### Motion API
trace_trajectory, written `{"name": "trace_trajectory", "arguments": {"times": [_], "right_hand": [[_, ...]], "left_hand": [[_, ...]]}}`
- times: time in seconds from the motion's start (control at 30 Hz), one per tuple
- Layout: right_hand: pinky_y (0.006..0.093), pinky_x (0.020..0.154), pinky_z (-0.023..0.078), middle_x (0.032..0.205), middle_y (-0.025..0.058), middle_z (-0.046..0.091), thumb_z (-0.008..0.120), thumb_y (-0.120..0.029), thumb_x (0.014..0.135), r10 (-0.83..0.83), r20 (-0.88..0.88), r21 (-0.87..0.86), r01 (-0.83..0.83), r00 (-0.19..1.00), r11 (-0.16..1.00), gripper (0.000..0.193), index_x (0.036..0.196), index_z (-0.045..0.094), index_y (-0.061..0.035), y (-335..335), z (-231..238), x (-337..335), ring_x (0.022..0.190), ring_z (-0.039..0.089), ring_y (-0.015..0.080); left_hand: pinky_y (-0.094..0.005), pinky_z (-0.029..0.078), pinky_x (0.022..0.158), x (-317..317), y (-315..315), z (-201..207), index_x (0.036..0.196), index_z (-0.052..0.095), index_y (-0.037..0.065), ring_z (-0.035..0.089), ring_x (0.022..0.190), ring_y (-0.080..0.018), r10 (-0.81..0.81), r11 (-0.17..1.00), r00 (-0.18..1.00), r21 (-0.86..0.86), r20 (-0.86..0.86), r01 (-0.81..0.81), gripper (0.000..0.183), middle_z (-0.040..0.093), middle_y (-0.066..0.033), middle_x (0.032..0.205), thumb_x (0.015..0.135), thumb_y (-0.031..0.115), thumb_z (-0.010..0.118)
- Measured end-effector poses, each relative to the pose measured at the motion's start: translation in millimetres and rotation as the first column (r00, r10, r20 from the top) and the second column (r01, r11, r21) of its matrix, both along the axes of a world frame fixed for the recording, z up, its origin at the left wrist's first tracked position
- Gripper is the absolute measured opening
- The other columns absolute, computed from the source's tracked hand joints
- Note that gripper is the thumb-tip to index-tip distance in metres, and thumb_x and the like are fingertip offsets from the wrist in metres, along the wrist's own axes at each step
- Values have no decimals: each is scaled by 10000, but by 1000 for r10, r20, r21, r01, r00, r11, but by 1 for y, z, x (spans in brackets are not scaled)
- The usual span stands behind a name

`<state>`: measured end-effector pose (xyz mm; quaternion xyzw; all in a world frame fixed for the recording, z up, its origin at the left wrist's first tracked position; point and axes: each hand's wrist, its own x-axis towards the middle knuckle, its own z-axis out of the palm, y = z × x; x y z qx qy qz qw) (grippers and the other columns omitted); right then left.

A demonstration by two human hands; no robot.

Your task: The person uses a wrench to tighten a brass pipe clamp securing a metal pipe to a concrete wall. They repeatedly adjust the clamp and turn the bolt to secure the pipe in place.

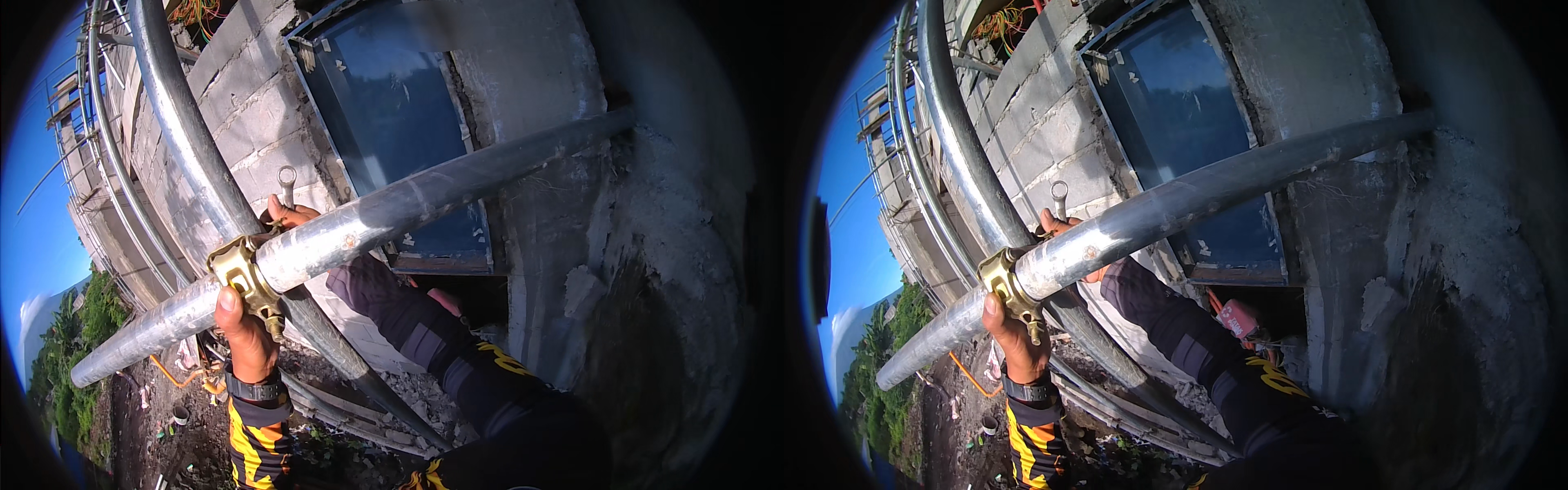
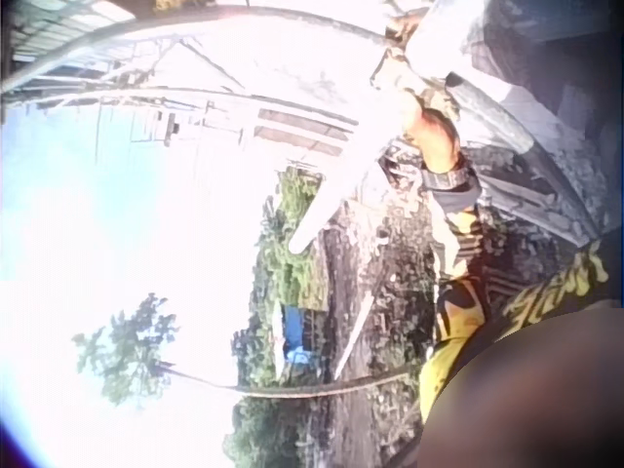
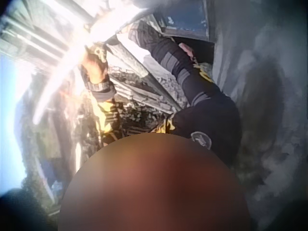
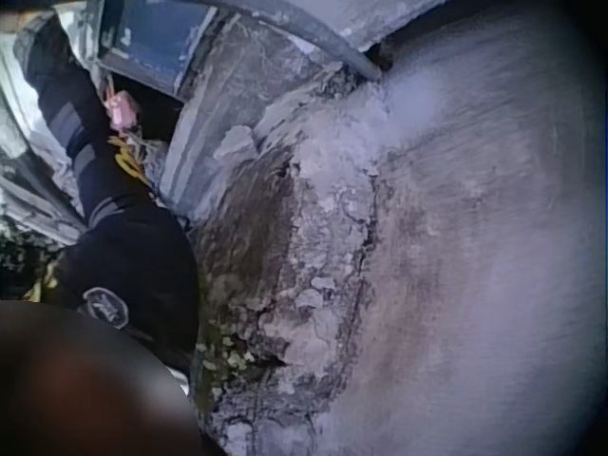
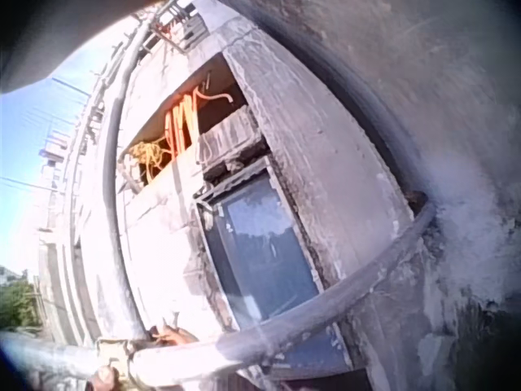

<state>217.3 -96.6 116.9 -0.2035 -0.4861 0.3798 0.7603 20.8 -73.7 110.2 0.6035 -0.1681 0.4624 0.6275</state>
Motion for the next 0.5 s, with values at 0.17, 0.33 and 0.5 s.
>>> {"name": "trace_trajectory", "arguments": {"times": [0.17, 0.33, 0.5], "right_hand": [[371, 780, 535, 938, 75, 681, 636, -382, 940, 268, -73, 200, -249, 961, 948, 311, 986, 632, -74, 20, -19, 21, 854, 662, 199], [397, 835, 571, 1026, 122, 697, 638, -312, 945, 266, 30, 147, -267, 964, 952, 313, 1096, 646, -37, 19, -21, 26, 926, 687, 222], [399, 925, 558, 1210, 100, 672, 546, -381, 987, 372, 82, 205, -381, 924, 902, 428, 1280, 579, -70, 9, -8, 14, 1057, 667, 228]], "left_hand": [[-414, 426, 1018, 0, -4, 5, 1373, 492, 55, 571, 1187, -231, -99, 994, 995, 48, -8, 99, 649, 597, -80, 1296, 932, 530, 539], [-398, 451, 981, 7, 16, 1, 1284, 564, 104, 606, 1101, -205, 10, 997, 992, 71, 127, -19, 493, 636, -37, 1208, 963, 473, 505], [-400, 343, 1101, 7, 11, 28, 1369, 498, 99, 454, 1281, -196, -316, 800, 906, 592, 280, 96, 479, 518, -69, 1359, 1033, 430, 416]]}}
